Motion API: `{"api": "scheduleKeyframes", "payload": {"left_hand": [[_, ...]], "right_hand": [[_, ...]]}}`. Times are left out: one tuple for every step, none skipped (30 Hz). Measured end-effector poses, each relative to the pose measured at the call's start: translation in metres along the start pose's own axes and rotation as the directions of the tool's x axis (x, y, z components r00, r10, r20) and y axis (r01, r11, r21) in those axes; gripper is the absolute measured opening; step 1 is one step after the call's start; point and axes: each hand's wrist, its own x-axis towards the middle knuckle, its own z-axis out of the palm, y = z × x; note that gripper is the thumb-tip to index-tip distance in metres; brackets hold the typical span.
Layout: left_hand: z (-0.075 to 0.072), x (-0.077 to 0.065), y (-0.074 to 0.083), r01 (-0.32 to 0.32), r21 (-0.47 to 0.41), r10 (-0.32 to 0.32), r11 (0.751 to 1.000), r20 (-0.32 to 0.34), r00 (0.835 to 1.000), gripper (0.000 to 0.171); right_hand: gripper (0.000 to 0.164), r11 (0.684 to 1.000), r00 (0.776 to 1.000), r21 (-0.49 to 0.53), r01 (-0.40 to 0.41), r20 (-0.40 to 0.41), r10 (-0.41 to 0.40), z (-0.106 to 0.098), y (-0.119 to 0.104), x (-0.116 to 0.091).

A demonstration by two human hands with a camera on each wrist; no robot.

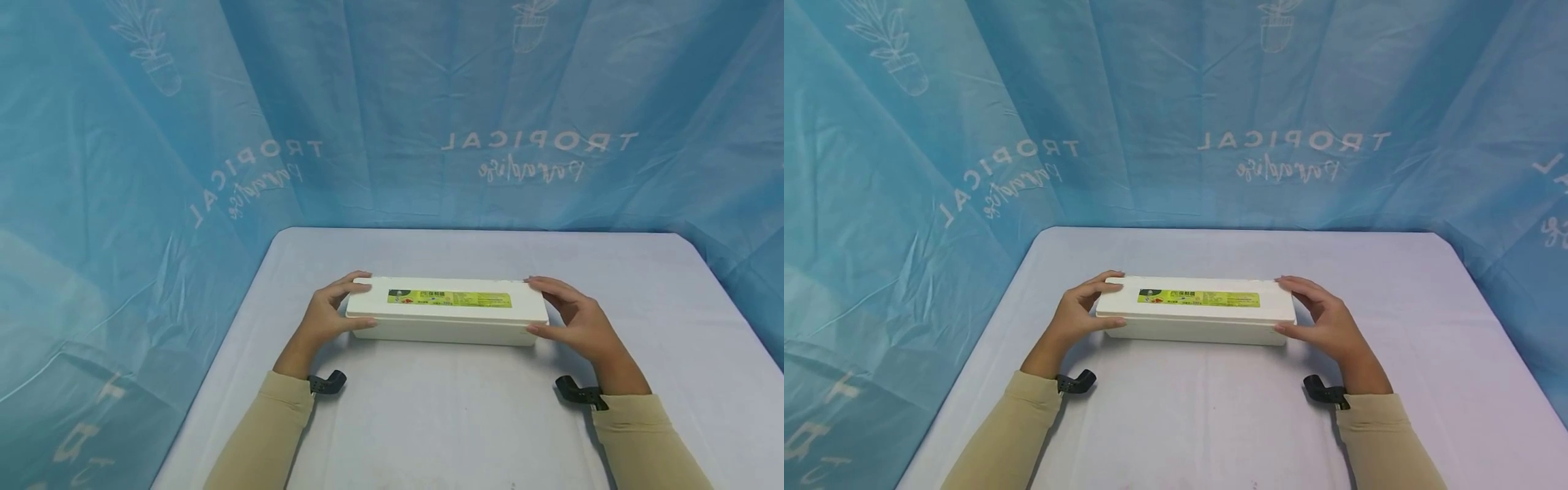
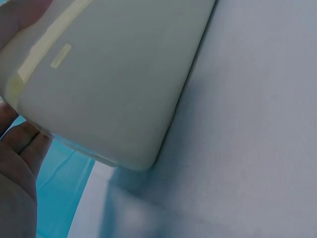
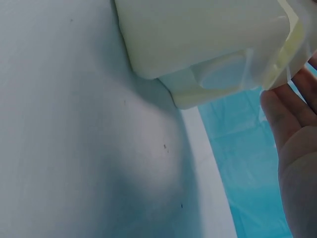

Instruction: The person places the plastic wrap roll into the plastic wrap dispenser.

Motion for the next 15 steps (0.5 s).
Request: {"api": "scheduleKeyframes", "payload": {"left_hand": [[0.0, 0.0, 0.001, 0.002, 0.014, -0.002, 1.0, 0.003, 1.0, 0.066], [0.001, -0.001, 0.002, 0.004, 0.025, -0.004, 1.0, 0.005, 1.0, 0.066], [0.001, -0.001, 0.003, 0.005, 0.036, -0.005, 0.999, 0.005, 1.0, 0.066], [0.001, -0.001, 0.003, 0.006, 0.048, -0.006, 0.999, 0.007, 1.0, 0.066], [0.002, -0.001, 0.004, 0.008, 0.057, -0.008, 0.998, 0.008, 1.0, 0.066], [0.002, -0.002, 0.004, 0.008, 0.063, -0.009, 0.998, 0.011, 1.0, 0.065], [0.002, -0.002, 0.005, 0.008, 0.07, -0.009, 0.998, 0.013, 1.0, 0.065], [0.002, -0.002, 0.005, 0.007, 0.073, -0.008, 0.997, 0.016, 1.0, 0.065], [0.002, -0.002, 0.005, 0.004, 0.077, -0.005, 0.997, 0.019, 1.0, 0.065], [0.002, -0.003, 0.005, 0.001, 0.079, -0.003, 0.997, 0.021, 1.0, 0.065], [0.003, -0.003, 0.005, -0.003, 0.08, 0.002, 0.997, 0.022, 1.0, 0.065], [0.003, -0.004, 0.005, -0.013, 0.078, 0.011, 0.997, 0.024, 1.0, 0.065], [0.003, -0.004, 0.005, -0.019, 0.077, 0.017, 0.997, 0.026, 1.0, 0.065], [0.002, -0.004, -0.001, -0.03, 0.074, 0.028, 0.997, 0.029, 0.999, 0.066], [0.001, -0.005, -0.006, -0.038, 0.074, 0.036, 0.997, 0.031, 0.999, 0.067]], "right_hand": [[0.083, 1.0, 1.0, 0.003, 0.001, 0.0, -0.001, 0.0, 0.0, -0.001], [0.083, 1.0, 1.0, 0.005, 0.0, 0.0, 0.0, 0.0, 0.0, -0.001], [0.083, 1.0, 1.0, 0.008, 0.0, 0.001, 0.0, 0.0, 0.0, -0.001], [0.083, 1.0, 1.0, 0.012, 0.002, 0.003, -0.002, 0.0, -0.001, -0.001], [0.083, 1.0, 1.0, 0.015, 0.002, 0.004, -0.002, 0.001, -0.001, -0.001], [0.083, 1.0, 1.0, 0.017, 0.007, 0.007, -0.007, 0.001, -0.001, -0.001], [0.083, 1.0, 1.0, 0.02, 0.011, 0.009, -0.011, 0.001, -0.001, -0.001], [0.084, 1.0, 1.0, 0.019, 0.014, 0.012, -0.014, 0.001, -0.001, -0.001], [0.084, 1.0, 1.0, 0.015, 0.017, 0.015, -0.017, 0.001, -0.001, -0.001], [0.084, 1.0, 1.0, 0.011, 0.02, 0.019, -0.02, 0.001, -0.001, -0.001], [0.085, 1.0, 1.0, 0.006, 0.018, 0.022, -0.018, 0.0, 0.0, -0.001], [0.085, 1.0, 1.0, 0.001, 0.017, 0.026, -0.017, 0.0, 0.001, -0.001], [0.086, 1.0, 0.999, -0.001, 0.014, 0.029, -0.014, 0.0, 0.002, -0.002], [0.087, 1.0, 0.999, -0.007, 0.008, 0.031, -0.008, -0.001, 0.003, -0.002], [0.087, 1.0, 0.999, -0.011, 0.002, 0.032, -0.002, -0.001, 0.004, -0.003]]}}
